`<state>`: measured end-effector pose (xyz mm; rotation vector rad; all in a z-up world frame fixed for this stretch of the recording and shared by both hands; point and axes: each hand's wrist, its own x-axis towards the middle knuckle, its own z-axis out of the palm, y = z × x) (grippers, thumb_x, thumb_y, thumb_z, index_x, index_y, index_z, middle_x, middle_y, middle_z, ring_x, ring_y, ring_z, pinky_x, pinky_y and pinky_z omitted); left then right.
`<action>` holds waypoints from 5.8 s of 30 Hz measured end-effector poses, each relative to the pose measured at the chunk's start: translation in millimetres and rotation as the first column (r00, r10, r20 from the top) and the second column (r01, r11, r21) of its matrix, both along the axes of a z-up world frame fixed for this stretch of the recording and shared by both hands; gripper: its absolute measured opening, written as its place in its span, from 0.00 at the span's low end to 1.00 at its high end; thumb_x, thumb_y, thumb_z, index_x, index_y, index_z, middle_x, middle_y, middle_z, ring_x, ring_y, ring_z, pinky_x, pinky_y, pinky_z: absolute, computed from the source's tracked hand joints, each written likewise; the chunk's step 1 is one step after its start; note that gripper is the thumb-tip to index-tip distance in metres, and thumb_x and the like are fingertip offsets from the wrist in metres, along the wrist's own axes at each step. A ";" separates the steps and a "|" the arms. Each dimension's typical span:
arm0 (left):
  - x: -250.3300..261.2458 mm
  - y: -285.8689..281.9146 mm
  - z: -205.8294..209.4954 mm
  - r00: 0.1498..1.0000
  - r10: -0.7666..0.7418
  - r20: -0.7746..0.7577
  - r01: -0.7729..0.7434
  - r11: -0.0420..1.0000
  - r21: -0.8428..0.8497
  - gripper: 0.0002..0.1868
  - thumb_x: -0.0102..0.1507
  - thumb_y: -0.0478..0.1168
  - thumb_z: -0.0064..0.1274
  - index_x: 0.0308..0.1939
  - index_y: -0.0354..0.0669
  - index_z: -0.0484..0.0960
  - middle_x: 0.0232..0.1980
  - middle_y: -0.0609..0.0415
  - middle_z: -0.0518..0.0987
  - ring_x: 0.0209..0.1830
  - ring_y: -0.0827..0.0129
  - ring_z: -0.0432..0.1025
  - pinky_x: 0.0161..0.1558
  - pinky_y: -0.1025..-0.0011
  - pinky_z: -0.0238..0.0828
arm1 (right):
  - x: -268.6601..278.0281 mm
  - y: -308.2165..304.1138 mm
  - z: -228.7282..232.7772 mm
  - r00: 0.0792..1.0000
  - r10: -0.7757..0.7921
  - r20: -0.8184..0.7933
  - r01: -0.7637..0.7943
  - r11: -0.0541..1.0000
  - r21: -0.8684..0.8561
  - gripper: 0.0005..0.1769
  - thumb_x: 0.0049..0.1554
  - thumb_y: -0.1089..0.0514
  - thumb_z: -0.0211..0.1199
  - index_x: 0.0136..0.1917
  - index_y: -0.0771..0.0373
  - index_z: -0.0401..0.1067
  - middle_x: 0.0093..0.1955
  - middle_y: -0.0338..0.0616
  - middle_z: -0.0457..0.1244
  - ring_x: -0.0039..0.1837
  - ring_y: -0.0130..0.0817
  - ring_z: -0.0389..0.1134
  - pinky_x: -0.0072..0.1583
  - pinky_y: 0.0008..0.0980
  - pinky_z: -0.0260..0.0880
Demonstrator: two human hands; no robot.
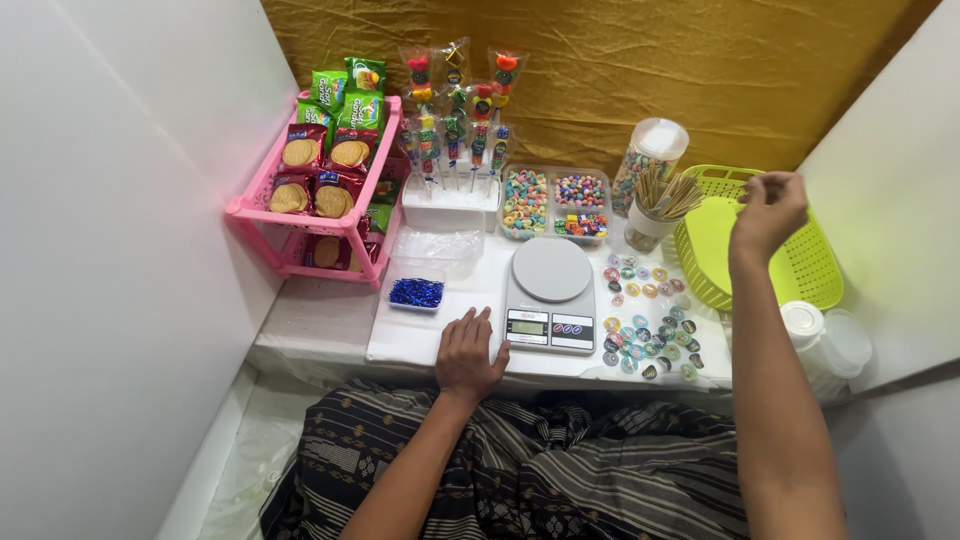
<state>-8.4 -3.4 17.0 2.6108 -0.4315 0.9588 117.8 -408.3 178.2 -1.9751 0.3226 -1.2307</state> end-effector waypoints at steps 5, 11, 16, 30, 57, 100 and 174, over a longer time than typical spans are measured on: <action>1.7 -0.1 0.1 1.000 -0.001 -0.012 0.001 1.000 0.006 0.24 0.59 0.51 0.53 0.51 0.37 0.80 0.56 0.47 0.83 0.62 0.55 0.74 0.62 0.56 0.68 | -44.6 15.0 11.9 0.966 0.064 0.249 -0.121 0.968 0.222 0.09 0.66 0.74 0.56 0.50 0.63 0.62 0.46 0.44 0.68 0.41 0.26 0.71 0.39 0.21 0.77; 4.4 1.2 0.4 0.998 -0.010 -0.054 0.011 1.000 0.015 0.23 0.62 0.56 0.48 0.47 0.40 0.79 0.54 0.47 0.83 0.61 0.54 0.75 0.61 0.55 0.67 | -117.5 76.7 -48.6 0.965 0.211 0.154 -0.256 0.881 0.397 0.04 0.71 0.68 0.53 0.55 0.64 0.59 0.47 0.44 0.65 0.46 0.32 0.71 0.49 0.28 0.80; -4.9 0.3 32.6 0.974 -0.009 -0.227 0.014 1.000 0.023 0.23 0.66 0.58 0.44 0.46 0.43 0.80 0.53 0.46 0.82 0.61 0.54 0.74 0.61 0.54 0.67 | -127.1 90.5 -103.6 0.904 0.408 0.125 -0.398 0.698 0.595 0.08 0.66 0.72 0.54 0.57 0.70 0.60 0.48 0.57 0.66 0.50 0.47 0.74 0.51 0.39 0.80; 2.8 0.6 9.3 0.971 -0.053 -0.231 0.031 0.995 -0.099 0.19 0.67 0.56 0.49 0.41 0.44 0.78 0.47 0.47 0.83 0.58 0.52 0.76 0.59 0.56 0.69 | -130.7 101.0 -87.8 0.839 0.293 -0.459 -0.383 0.916 -0.117 0.05 0.59 0.67 0.66 0.46 0.58 0.77 0.31 0.40 0.66 0.33 0.35 0.72 0.42 0.35 0.72; 186.9 -120.0 67.5 0.965 -0.159 -0.207 0.206 0.951 0.230 0.15 0.58 0.28 0.55 0.47 0.46 0.86 0.46 0.53 0.78 0.50 0.60 0.69 0.50 0.65 0.64 | -124.7 90.8 -94.2 0.763 0.239 -0.601 -0.434 0.878 -0.202 0.04 0.60 0.62 0.62 0.46 0.55 0.76 0.36 0.45 0.68 0.43 0.47 0.74 0.46 0.40 0.74; 46.1 -44.7 77.8 0.904 -0.295 -0.308 0.278 0.955 -0.101 0.12 0.69 0.37 0.48 0.55 0.45 0.83 0.46 0.56 0.76 0.45 0.65 0.78 0.51 0.68 0.75 | -134.7 112.1 -95.6 0.808 0.228 -0.544 -0.455 0.827 -0.329 0.03 0.60 0.60 0.64 0.47 0.53 0.77 0.36 0.41 0.67 0.35 0.39 0.72 0.40 0.36 0.73; 171.5 -132.9 61.8 0.937 -0.174 -0.303 0.134 0.980 -0.146 0.16 0.60 0.38 0.59 0.53 0.52 0.82 0.51 0.55 0.77 0.63 0.57 0.67 0.62 0.48 0.51 | -112.7 90.9 -107.9 0.701 0.707 -0.097 -0.294 0.410 0.863 0.08 0.65 0.55 0.56 0.48 0.60 0.70 0.30 0.31 0.47 0.25 0.18 0.44 0.26 0.20 0.44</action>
